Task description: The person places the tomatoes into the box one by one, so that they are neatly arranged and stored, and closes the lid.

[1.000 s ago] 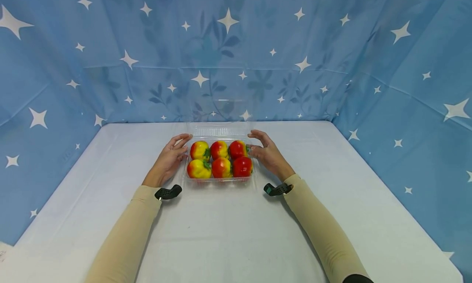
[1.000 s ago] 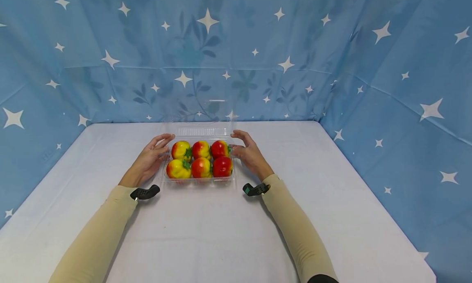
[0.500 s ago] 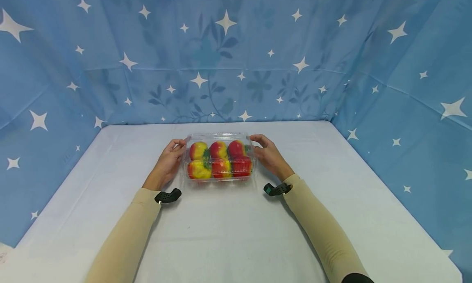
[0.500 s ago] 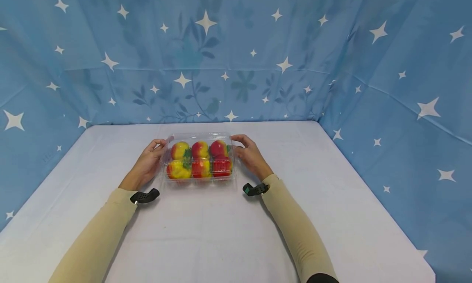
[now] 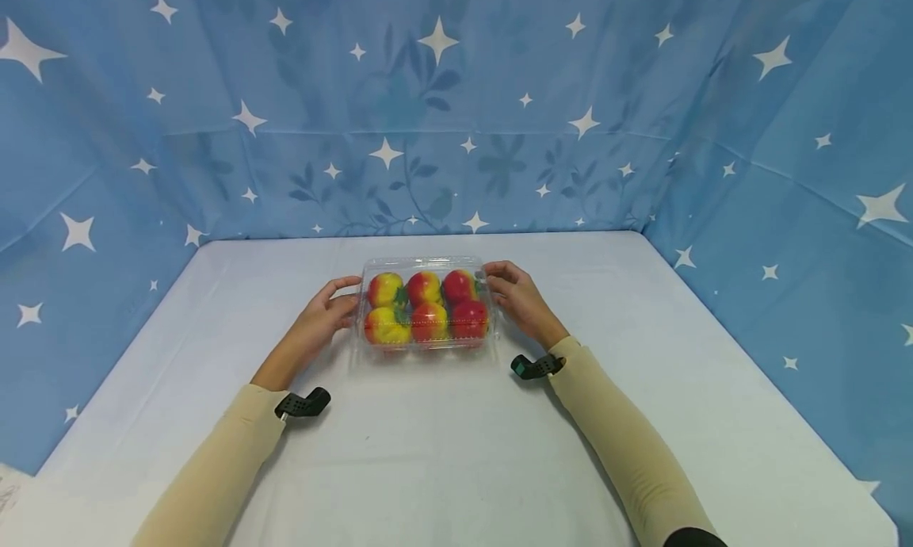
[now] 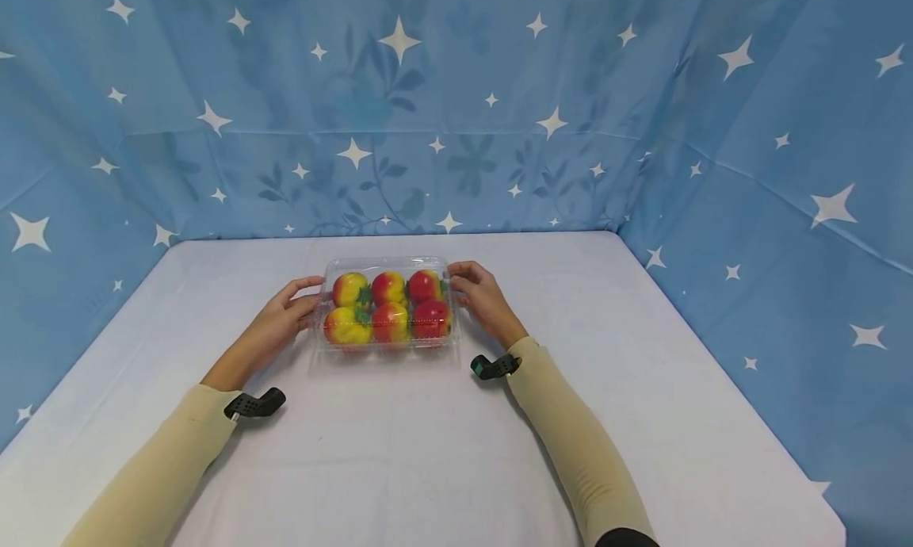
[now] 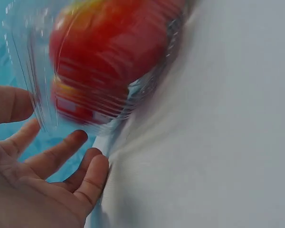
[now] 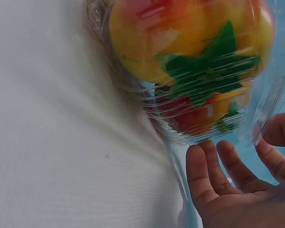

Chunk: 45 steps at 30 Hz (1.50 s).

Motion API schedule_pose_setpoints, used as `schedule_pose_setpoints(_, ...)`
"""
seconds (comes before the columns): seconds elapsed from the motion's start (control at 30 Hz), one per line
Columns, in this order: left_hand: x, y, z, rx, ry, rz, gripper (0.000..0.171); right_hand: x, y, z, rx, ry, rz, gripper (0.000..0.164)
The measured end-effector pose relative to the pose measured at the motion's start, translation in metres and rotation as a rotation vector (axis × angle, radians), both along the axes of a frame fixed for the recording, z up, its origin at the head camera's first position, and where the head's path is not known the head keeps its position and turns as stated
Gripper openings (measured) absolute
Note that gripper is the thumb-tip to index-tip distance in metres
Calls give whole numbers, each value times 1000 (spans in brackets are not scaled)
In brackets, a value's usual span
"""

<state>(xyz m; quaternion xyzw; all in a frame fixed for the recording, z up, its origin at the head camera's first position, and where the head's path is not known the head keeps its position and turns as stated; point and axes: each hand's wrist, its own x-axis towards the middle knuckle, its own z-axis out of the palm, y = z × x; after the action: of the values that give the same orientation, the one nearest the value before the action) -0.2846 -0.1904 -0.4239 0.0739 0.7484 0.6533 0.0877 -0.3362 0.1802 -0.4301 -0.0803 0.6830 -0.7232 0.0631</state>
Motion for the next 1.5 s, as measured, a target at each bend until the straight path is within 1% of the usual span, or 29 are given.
schedule_pose_setpoints(0.1,15,-4,4,-65,17,-66,64,1,-1,1,13,3,-2,32)
schedule_pose_setpoints(0.23,34,-6,10,-114,31,-115,71,0,-3,1,41,6,-2,33)
schedule_pose_setpoints(0.33,46,-6,13,-145,21,-132,74,2,-4,2,69,7,-1,34)
schedule_pose_setpoints(0.47,61,-6,16,-185,-17,-149,77,5,-6,3,93,2,-5,36)
schedule_pose_setpoints(0.57,69,-4,19,-194,-46,-143,76,7,-5,2,118,8,-8,37)
schedule_pose_setpoints(0.63,73,-3,21,-179,-56,-133,76,7,-5,1,130,16,-11,37)
schedule_pose_setpoints(0.7,77,0,22,-142,-73,-117,75,8,-5,0,143,27,-9,37)
schedule_pose_setpoints(0.87,83,6,22,-1,-123,-129,82,9,-7,0,175,60,-9,37)
schedule_pose_setpoints(0.97,86,9,21,53,-132,-129,84,9,-7,1,194,72,-16,37)
schedule_pose_setpoints(1.13,87,11,21,99,-126,-101,81,10,-9,3,218,61,-28,38)
schedule_pose_setpoints(1.33,89,13,21,154,-139,-71,77,11,-12,4,238,45,-42,39)
schedule_pose_setpoints(1.5,88,15,19,161,-143,-65,77,16,-9,7,303,77,-39,42)
